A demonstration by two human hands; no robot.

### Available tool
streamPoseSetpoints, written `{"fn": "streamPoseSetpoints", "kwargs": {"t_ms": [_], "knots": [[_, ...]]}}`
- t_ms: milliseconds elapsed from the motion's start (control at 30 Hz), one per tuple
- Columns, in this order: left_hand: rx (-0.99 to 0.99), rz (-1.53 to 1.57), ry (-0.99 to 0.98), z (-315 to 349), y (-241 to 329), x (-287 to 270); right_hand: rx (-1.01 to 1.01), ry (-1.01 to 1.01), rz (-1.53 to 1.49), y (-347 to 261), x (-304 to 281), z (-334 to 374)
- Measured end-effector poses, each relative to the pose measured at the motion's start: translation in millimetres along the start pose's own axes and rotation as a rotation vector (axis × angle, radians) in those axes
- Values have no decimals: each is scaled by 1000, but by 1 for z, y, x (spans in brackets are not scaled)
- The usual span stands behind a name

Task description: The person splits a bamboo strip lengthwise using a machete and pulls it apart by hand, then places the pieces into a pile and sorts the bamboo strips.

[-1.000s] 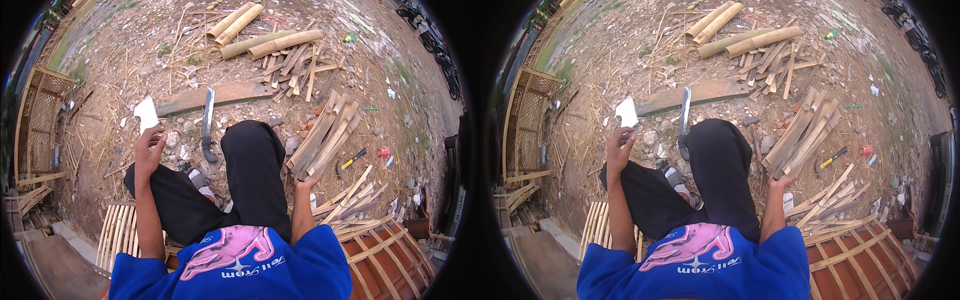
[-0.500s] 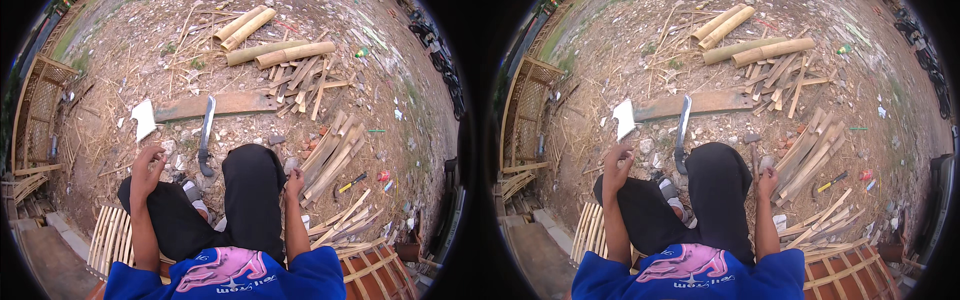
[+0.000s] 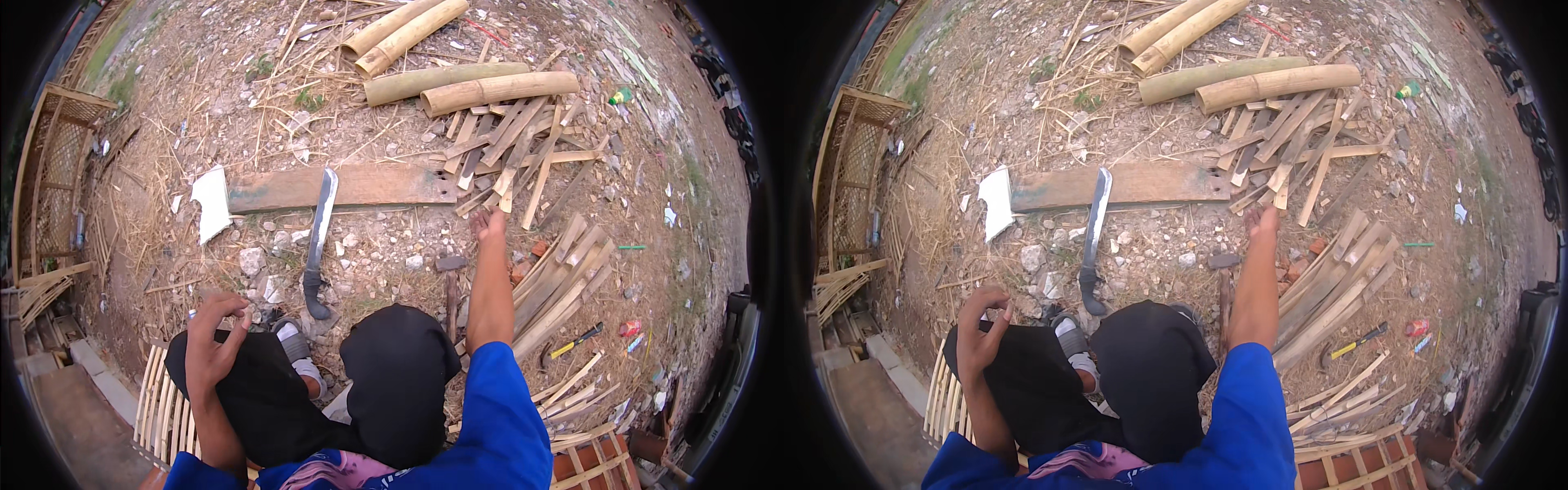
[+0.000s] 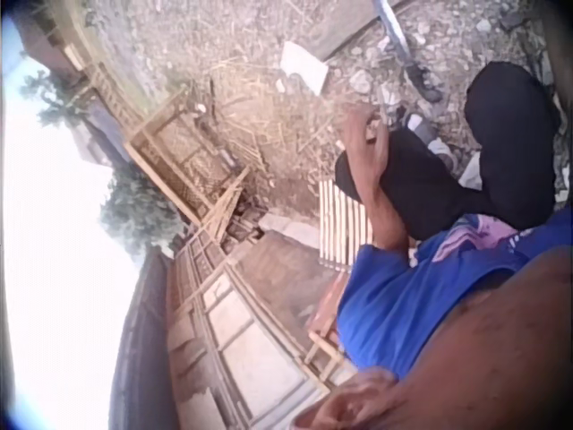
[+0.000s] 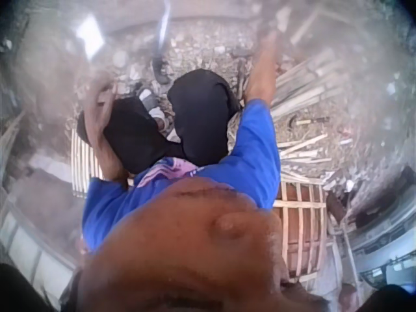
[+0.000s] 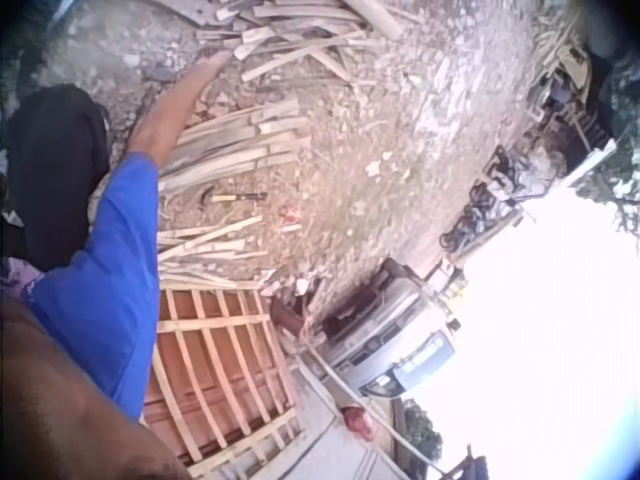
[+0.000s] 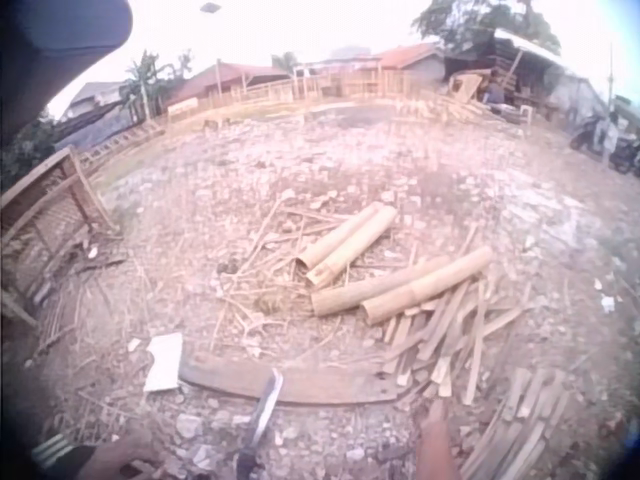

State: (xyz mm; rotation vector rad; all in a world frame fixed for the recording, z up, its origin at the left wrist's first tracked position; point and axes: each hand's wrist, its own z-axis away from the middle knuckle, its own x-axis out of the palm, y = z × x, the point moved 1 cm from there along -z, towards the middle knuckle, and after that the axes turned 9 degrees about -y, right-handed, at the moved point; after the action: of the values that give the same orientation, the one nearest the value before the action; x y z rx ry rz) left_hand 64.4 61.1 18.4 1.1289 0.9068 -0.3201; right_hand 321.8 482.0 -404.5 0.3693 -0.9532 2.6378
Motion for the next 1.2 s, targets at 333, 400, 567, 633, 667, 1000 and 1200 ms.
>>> {"fn": "streamPoseSetpoints", "kwargs": {"t_ms": [333, 400, 567, 633, 667, 1000, 1200], "knots": [[14, 6, -28, -1, 1, 2, -53, 15, -306, -33, 15, 25], [40, 17, -30, -2, 3, 0, -57, -39, -291, -45, 0, 28], [39, 74, -43, 6, -3, 0, -109, 48, -198, -60, -4, 22], [43, 62, -30, 7, -4, -2, -134, 76, -189, -61, 3, 29], [41, 44, -23, 9, -6, -4, -178, 192, -126, -63, 17, 44], [70, 68, -46, 8, -3, -3, -320, 331, -157, -181, -11, 75], [76, 84, -51, 6, -2, -5, -359, 293, -50, -203, -16, 79]]}}
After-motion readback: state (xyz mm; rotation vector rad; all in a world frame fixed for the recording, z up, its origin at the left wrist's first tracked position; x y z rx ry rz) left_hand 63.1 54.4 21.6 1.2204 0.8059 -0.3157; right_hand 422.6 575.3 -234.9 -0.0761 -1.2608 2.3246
